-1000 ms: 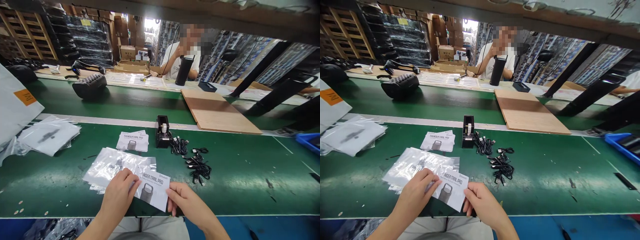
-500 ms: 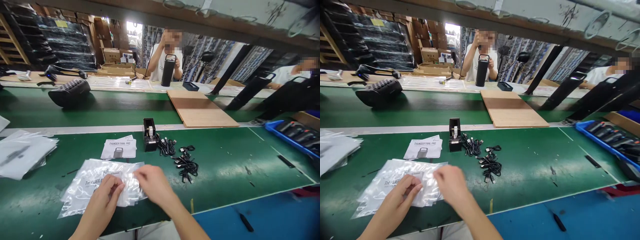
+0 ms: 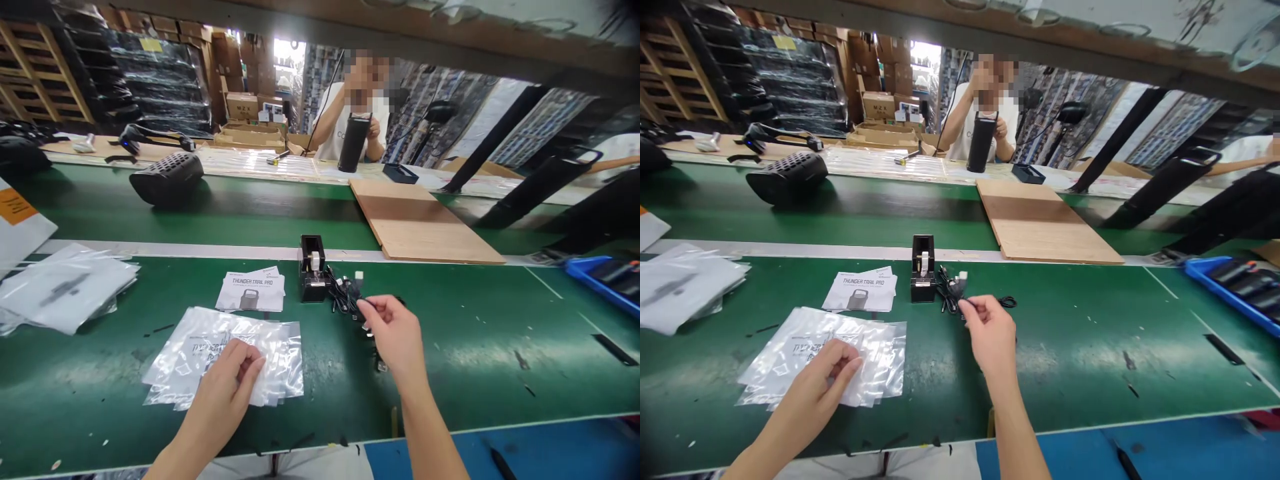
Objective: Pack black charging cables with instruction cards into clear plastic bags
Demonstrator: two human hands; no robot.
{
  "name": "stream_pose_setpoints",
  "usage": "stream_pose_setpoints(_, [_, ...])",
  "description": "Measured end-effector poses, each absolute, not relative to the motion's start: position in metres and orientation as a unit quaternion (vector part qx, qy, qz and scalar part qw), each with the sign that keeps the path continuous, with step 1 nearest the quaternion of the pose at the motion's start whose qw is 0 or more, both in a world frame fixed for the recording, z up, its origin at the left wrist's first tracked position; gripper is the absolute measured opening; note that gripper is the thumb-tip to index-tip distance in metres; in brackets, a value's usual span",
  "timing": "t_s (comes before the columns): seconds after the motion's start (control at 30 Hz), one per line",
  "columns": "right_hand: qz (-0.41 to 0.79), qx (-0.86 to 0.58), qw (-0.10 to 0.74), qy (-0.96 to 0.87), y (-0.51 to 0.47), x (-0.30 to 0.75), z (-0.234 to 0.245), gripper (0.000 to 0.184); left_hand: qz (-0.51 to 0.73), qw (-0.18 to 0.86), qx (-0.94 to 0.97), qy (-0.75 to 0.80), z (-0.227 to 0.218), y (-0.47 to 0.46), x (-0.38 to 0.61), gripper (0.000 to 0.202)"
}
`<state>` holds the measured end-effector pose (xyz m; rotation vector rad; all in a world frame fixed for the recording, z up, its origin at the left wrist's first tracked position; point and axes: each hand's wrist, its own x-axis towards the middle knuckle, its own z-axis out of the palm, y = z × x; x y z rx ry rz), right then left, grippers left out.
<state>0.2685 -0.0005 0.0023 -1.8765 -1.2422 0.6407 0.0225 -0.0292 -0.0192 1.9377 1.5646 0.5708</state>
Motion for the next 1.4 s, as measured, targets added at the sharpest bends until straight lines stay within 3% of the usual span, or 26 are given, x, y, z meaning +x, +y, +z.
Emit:
stream_pose_setpoints(0.07, [0.442, -0.639, 0.458, -0.432, -0.019, 0.241, -0.004, 0.029, 0.213, 0.298, 0.723, 0.585, -0.019, -0.029, 0.023, 0.023])
stream_pose_setpoints(0.17, [0.574, -0.566, 0.405, -0.431, -0.039, 0.202, -0.018, 0.022, 0.226, 0.316, 0.714, 0.583, -0.02, -0.029, 0.022, 0.023])
stream_pose_setpoints(0.37, [0.376, -0.587, 0.254, -0.671, -0.047, 0.191, -0.018, 0.016, 0.284, 0.367, 0.664, 0.586, -0.023, -0.03, 0.018, 0.02])
stream_pose_setpoints(0.57, [0.23, -0.563, 0.115, -0.786, -0.033, 0.189, 0.002, 0.017, 0.315, 0.297, 0.705, 0.562, -0.021, -0.039, 0.02, 0.018])
stream_pose_setpoints(0.7, [0.223, -0.479, 0.06, -0.847, -0.021, 0.188, 0.016, 0.017, 0.322, 0.277, 0.716, 0.555, -0.023, -0.041, 0.015, 0.015])
stream_pose_setpoints(0.8, [0.272, -0.428, 0.072, -0.859, -0.014, 0.189, 0.021, 0.015, 0.314, 0.292, 0.709, 0.56, -0.023, -0.041, 0.012, 0.016])
stream_pose_setpoints(1.03, [0.33, -0.624, 0.256, -0.66, -0.019, 0.163, 0.006, 0.007, 0.353, 0.287, 0.687, 0.567, -0.023, -0.044, 0.019, 0.018])
stream_pose_setpoints(1.23, [0.441, -0.505, 0.287, -0.684, -0.017, 0.155, 0.02, 0.043, 0.425, 0.263, 0.636, 0.588, -0.006, -0.029, 0.018, 0.02])
stream_pose_setpoints(1.4, [0.352, -0.396, 0.223, -0.818, 0.015, 0.148, 0.084, 0.011, 0.545, 0.371, 0.496, 0.565, 0.023, -0.01, 0.003, 0.025])
